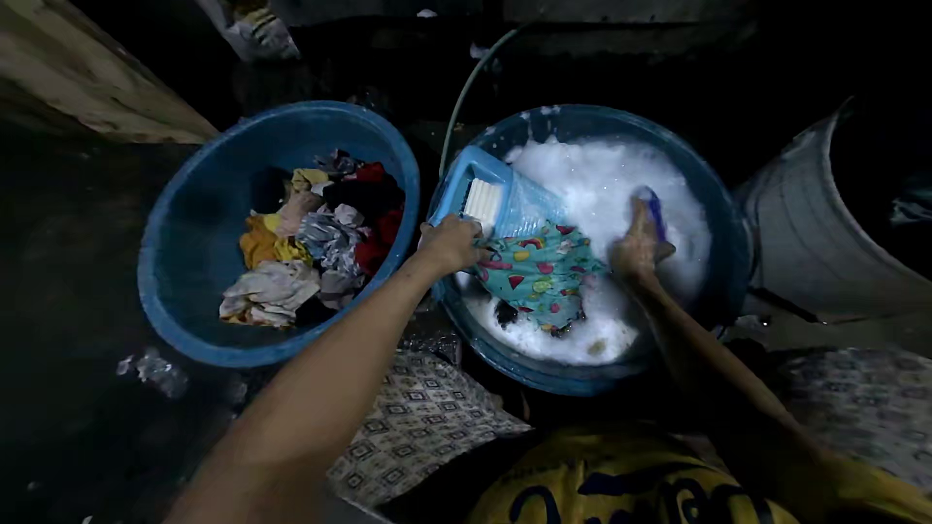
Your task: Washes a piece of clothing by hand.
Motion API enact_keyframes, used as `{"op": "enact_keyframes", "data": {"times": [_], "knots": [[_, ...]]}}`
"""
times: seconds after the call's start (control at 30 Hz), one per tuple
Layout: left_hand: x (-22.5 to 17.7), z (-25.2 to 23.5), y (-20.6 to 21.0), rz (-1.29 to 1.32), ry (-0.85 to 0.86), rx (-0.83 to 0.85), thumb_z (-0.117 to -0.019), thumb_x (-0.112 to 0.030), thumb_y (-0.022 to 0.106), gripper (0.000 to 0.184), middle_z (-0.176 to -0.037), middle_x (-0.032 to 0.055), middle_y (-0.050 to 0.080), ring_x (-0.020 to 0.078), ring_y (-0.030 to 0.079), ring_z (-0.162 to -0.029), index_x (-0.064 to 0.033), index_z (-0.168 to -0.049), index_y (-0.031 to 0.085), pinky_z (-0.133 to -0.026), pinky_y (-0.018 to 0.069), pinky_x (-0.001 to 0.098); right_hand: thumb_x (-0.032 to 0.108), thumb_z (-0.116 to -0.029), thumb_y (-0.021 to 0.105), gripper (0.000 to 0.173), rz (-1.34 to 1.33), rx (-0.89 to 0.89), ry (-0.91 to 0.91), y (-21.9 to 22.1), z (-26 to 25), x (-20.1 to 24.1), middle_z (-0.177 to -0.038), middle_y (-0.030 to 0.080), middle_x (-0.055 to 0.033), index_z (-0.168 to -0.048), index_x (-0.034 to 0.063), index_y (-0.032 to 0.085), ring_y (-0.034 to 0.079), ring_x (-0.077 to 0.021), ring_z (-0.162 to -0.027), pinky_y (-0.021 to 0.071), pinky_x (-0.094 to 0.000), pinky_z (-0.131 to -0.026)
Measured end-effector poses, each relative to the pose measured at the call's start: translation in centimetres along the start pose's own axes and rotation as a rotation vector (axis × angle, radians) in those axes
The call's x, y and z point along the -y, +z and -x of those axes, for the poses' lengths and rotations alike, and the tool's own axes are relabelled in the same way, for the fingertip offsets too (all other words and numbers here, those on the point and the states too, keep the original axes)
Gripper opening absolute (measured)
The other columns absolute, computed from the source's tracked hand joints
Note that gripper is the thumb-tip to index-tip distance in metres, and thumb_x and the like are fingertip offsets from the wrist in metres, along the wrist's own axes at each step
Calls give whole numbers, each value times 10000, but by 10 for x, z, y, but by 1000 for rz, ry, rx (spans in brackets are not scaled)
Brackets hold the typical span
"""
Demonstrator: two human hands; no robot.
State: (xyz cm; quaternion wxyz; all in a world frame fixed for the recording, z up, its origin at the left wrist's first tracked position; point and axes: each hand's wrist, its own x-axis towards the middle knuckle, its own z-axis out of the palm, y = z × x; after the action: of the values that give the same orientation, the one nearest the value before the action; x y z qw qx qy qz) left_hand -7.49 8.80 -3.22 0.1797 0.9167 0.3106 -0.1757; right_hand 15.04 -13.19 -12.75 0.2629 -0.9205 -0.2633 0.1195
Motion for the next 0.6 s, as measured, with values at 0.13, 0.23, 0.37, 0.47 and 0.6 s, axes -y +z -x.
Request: {"op": "enact_keyframes", "data": {"times": [0.13,0.23,0.37,0.47,0.6], "knots": [[2,2,4,8,-3,-33,-952,-326,731,351,-1189,216,675,444,583,-1211,-46,-1164,715,-969,396,747,59,-959,668,586,-419,93,-449,8,49,102,-1321,607,-243,-1494,121,437,679,-398,-1039,583,-576,-829],[7,9,9,27,25,-91,-954,-164,689,235,-1162,258,662,464,574,-1207,24,-1093,717,-992,417,714,57,-944,674,310,-437,391,-587,50,57,126,-1137,700,-205,-1246,2,638,699,-349,-1020,571,-547,-898],[2,14,7,12,-46,-97,-995,-210,670,312,-1256,273,629,444,544,-1277,66,-1137,696,-1062,419,636,112,-1017,603,340,-177,436,-420,60,-18,18,-1358,633,-216,-1335,-3,628,619,-368,-1250,480,-556,-1072],[-6,8,4,-27,-123,-39,-998,-238,658,311,-1183,283,634,470,566,-1211,54,-1103,691,-998,444,664,115,-1017,595,321,-157,374,-266,33,-23,33,-1243,650,-280,-1314,-6,607,649,-452,-1124,514,-648,-944],[-9,7,3,-21,-127,-16,-984,-172,655,279,-1201,298,617,480,554,-1221,75,-1110,684,-1000,442,667,128,-974,655,307,-274,484,-497,39,47,124,-1146,704,-215,-1260,16,652,696,-372,-1048,551,-570,-929]]}}
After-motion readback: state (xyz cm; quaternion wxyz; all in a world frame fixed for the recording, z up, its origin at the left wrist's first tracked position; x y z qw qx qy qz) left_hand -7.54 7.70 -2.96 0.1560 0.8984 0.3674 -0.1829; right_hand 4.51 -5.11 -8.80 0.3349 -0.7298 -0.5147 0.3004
